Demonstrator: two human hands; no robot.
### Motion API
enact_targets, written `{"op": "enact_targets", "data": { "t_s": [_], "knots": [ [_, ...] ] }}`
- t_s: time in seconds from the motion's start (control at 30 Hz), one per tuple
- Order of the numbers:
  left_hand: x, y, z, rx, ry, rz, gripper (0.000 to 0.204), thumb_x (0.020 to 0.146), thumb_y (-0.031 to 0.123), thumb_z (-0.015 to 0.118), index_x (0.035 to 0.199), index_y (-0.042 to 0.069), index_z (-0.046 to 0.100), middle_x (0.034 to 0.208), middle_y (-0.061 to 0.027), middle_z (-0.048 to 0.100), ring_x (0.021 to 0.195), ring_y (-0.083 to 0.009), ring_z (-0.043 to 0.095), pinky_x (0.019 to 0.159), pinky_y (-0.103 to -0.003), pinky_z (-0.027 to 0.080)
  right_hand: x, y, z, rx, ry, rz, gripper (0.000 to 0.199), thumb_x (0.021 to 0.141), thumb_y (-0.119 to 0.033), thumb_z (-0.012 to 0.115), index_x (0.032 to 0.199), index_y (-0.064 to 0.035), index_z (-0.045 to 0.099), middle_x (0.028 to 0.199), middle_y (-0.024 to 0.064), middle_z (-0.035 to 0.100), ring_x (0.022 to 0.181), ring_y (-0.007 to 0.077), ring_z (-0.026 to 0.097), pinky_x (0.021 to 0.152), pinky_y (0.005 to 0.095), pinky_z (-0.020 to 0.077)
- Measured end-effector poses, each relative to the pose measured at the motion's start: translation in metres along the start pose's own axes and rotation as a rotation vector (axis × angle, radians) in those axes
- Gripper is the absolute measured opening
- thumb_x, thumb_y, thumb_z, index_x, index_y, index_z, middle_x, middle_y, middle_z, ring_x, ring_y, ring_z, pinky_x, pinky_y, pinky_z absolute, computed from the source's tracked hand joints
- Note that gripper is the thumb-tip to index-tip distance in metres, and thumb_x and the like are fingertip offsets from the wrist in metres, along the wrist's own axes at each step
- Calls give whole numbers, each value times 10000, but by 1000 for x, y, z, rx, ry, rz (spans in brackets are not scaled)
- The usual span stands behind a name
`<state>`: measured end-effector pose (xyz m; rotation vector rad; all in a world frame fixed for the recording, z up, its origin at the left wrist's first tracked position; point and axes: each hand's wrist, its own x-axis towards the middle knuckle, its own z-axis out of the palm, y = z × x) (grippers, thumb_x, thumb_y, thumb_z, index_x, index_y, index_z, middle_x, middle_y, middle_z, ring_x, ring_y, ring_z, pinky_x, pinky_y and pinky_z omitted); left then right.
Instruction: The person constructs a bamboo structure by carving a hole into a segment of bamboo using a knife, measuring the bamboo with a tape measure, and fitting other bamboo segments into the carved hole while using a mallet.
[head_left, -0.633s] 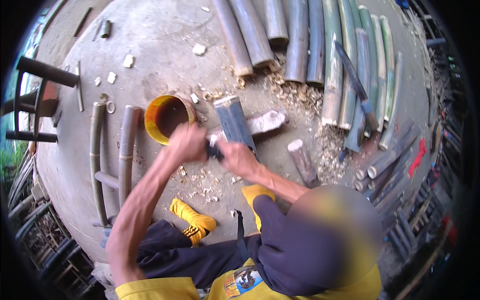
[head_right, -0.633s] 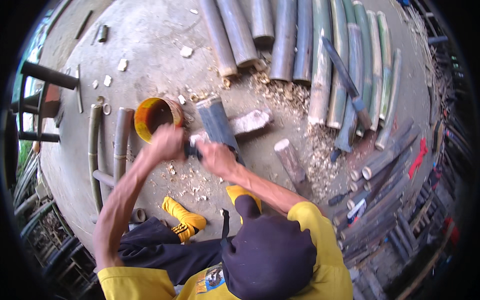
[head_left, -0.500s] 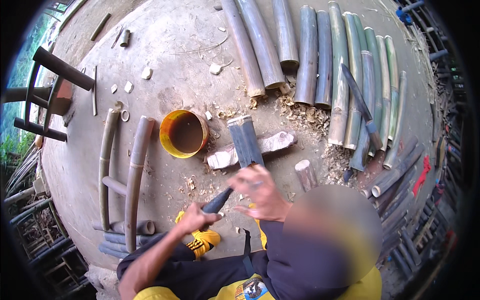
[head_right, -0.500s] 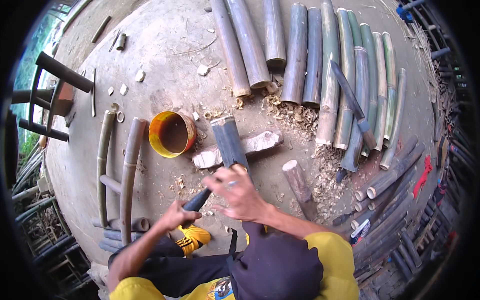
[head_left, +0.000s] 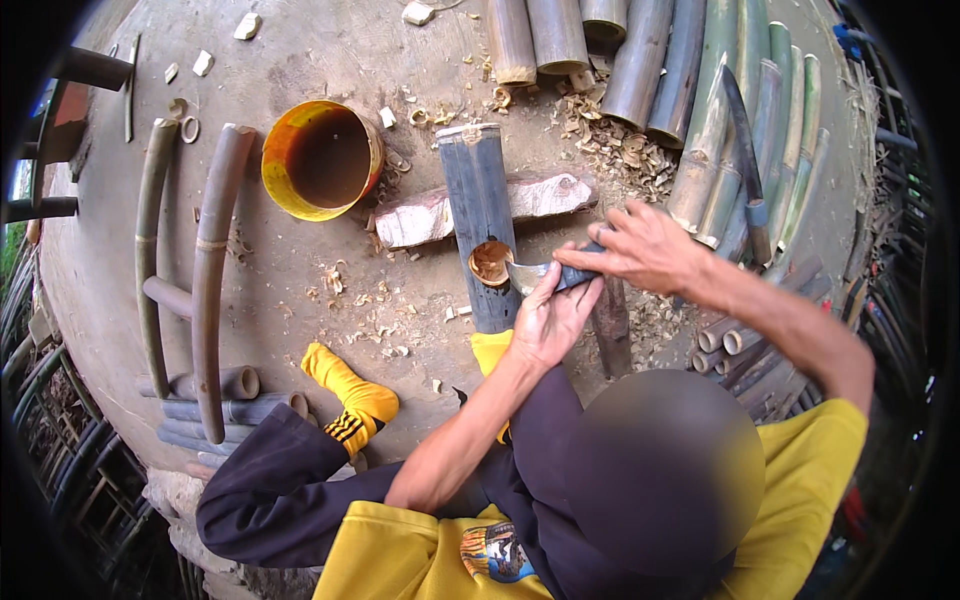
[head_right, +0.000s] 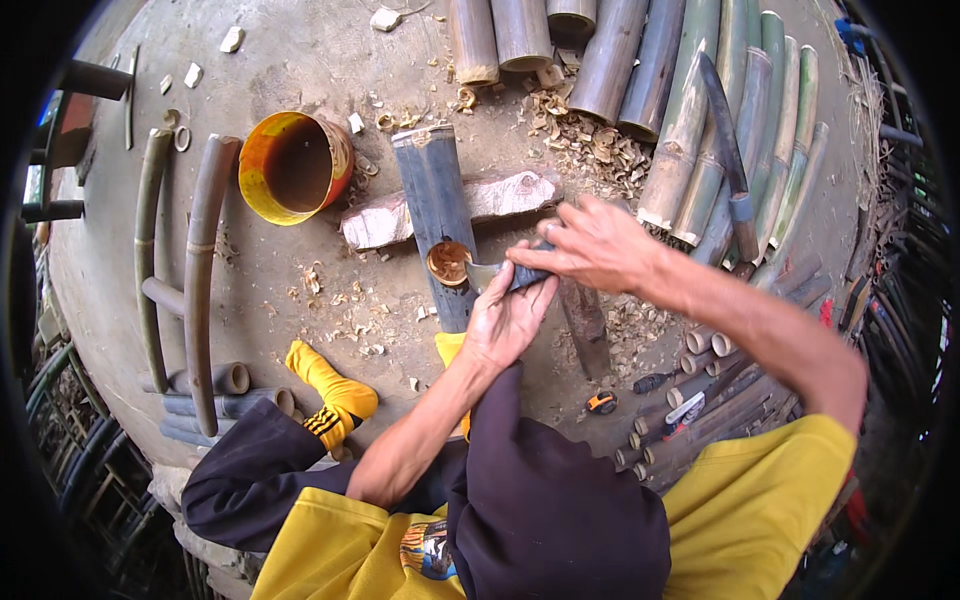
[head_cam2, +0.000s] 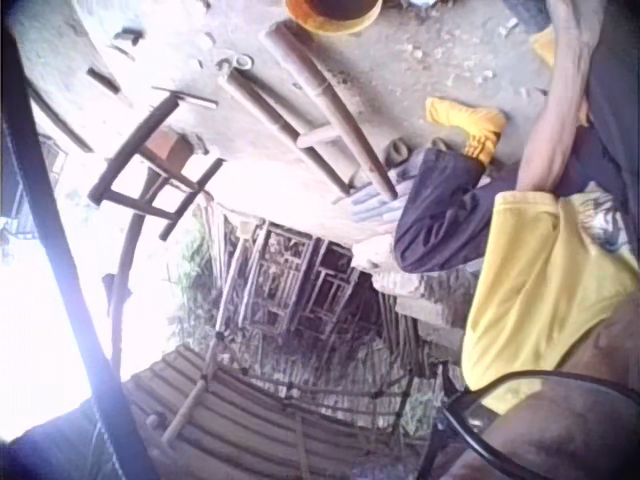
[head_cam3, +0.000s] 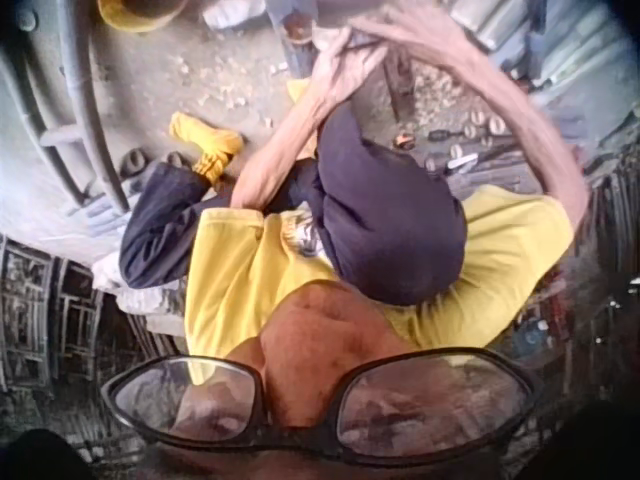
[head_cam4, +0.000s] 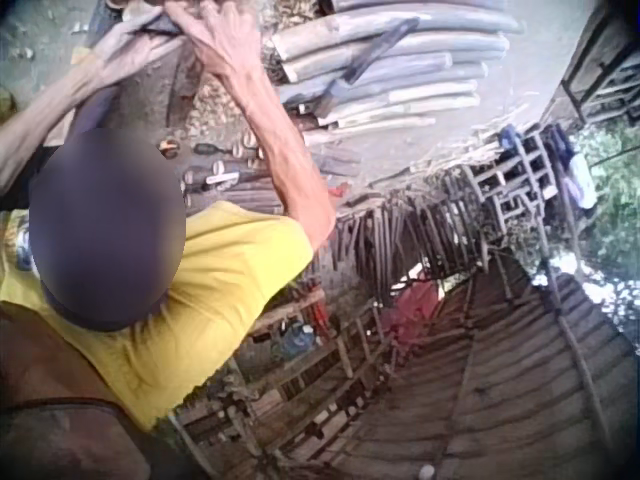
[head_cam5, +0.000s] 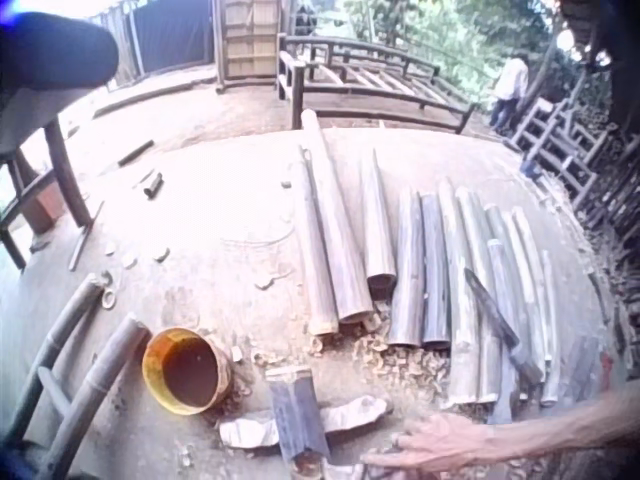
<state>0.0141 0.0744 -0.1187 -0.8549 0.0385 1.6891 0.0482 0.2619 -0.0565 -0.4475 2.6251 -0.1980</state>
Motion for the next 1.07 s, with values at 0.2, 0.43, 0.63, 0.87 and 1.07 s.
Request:
{"op": "enact_targets", "data": {
  "t_s": [0.2,0.43,0.63,0.87,1.07],
  "knots": [
    [-3,1,30,-51,375,76,293,938,154,502,1140,-56,472,1171,-199,545,1120,-271,533,1021,-354,435,35,34,-12,252,-341,-125,718,715,-138,598,1357,-375,381,741,59,584,564,252,584,457,367,437],
    [-20,20,40,397,594,-70,305,953,137,444,1131,-110,458,1167,-209,504,1087,-277,547,975,-367,467,10,-22,20,731,-259,212,787,622,-89,622,1353,-299,416,710,146,607,630,340,598,567,437,490],
    [-30,55,29,1056,617,-365,317,936,143,455,1112,-120,482,1014,-230,586,897,-272,624,786,-330,558,11,-105,50,1209,56,453,739,720,-80,594,1395,-166,306,783,203,636,660,355,635,618,439,525],
    [-23,91,46,1453,770,-670,290,883,270,476,951,17,601,865,-108,659,710,-187,653,665,-313,559,52,-161,28,1536,236,757,549,778,-115,580,1260,-54,324,870,285,607,843,449,605,709,488,478],
    [-6,54,10,1238,477,-273,290,907,302,520,1040,51,581,903,-59,633,734,-127,596,685,-296,510,12,-136,35,933,167,833,584,759,-136,642,1290,-95,402,840,186,635,737,370,633,663,438,498]
  ]
}}
